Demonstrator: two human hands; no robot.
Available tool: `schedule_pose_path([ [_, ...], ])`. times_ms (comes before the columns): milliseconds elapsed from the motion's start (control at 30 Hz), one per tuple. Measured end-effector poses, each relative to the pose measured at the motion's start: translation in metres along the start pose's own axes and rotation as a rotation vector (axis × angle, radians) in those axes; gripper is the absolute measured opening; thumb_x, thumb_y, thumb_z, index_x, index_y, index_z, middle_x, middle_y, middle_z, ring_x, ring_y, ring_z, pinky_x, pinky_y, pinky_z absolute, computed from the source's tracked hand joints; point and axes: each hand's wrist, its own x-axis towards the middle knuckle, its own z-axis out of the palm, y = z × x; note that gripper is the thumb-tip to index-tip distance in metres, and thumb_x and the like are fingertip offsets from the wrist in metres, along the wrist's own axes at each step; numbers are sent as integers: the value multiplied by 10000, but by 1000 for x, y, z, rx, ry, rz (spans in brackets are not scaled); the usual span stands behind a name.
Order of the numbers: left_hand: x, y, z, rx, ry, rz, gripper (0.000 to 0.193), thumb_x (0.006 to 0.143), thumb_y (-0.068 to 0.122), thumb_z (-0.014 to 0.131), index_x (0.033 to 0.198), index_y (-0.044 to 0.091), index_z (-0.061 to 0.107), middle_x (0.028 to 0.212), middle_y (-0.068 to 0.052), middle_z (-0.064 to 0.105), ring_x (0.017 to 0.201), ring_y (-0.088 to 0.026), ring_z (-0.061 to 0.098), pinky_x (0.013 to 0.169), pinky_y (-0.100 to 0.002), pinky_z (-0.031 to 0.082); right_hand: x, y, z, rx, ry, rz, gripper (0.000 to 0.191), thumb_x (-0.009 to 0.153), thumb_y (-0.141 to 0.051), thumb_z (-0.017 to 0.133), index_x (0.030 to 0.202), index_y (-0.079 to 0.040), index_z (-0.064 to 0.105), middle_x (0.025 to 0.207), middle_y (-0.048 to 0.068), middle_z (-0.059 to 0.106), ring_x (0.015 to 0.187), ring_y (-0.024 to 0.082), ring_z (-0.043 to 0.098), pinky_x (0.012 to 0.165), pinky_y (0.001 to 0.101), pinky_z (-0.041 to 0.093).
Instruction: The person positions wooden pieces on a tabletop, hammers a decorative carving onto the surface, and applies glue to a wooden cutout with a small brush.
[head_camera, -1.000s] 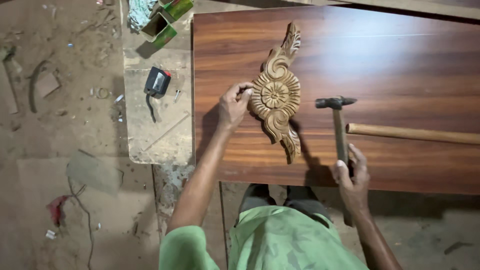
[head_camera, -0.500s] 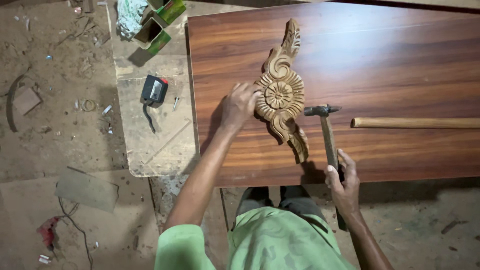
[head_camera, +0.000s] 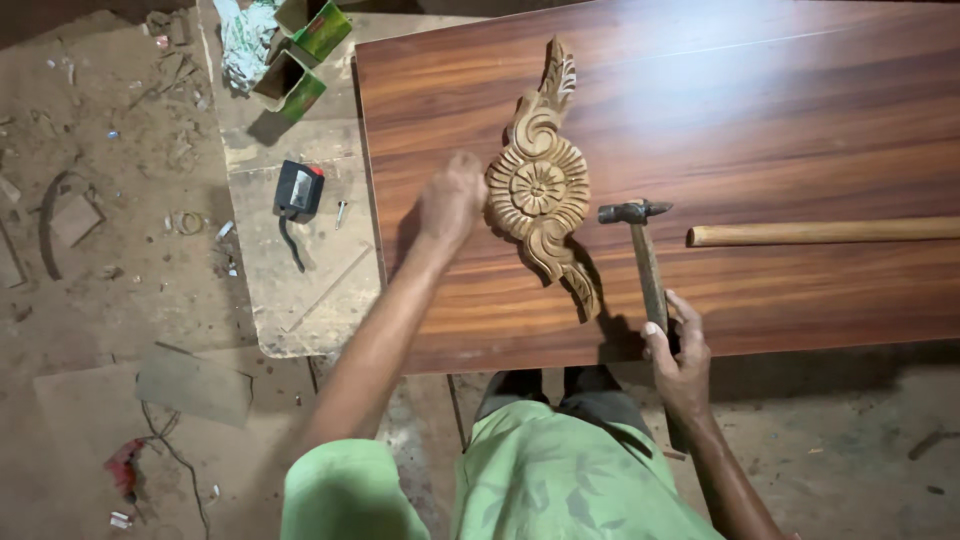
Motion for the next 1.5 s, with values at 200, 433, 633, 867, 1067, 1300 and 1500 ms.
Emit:
schedule_pose_path([
  [200,-23,-6,-31,-483,-153,-438,149,1036,134,606,1150,94,692,987,-65,729,752,-145,673,618,-311,572,5,-3,1,52,-25,30,530,997,-111,607,1501,-52,453,867,32,620,682,92,558,584,273,485],
  [433,-36,8,-38,-823,-97,-393,223,989,113,646,1178,116,765,1110,-66,720,947,-151,732,878,-288,629,9,-19,12,-41,-61,44,544,987,-139,606,1505,-60,459,796,27,605,647,100,549,559,289,474],
  [633,-27,15,-25,-733,-2,-280,236,1005,123,633,1190,193,762,1140,-44,741,948,-177,711,851,-327,623,1,-23,23,-58,-48,54,538,982,-130,616,1494,-58,464,756,21,583,638,95,531,559,279,457],
  [867,-27,22,-8,-629,209,-123,113,953,212,719,1040,166,775,1118,-42,738,1094,-223,668,978,-400,534,-9,-24,29,-25,-25,39,536,986,-110,606,1496,-55,451,767,16,575,636,83,518,549,267,447],
  [1067,-30,19,8,-564,200,-70,109,975,216,701,1041,155,762,1094,-14,696,1112,-240,615,1072,-455,411,-10,-22,33,-45,-8,52,533,983,-105,613,1491,-55,458,785,20,582,634,78,522,545,266,453],
  [1300,-33,21,11,-565,206,-35,113,993,213,678,1055,139,735,1117,-43,661,1109,-264,599,1061,-476,406,1,-37,36,-282,-90,8,525,1027,-140,594,1535,-159,458,768,77,642,615,129,589,520,307,511],
  [1500,-37,25,-1,-609,217,-2,160,1001,191,641,1094,80,709,1152,-71,629,1154,-295,580,1065,-469,408,43,-73,57,-692,-74,-560,587,961,-126,637,1528,-165,489,992,162,694,684,249,636,559,394,537],
])
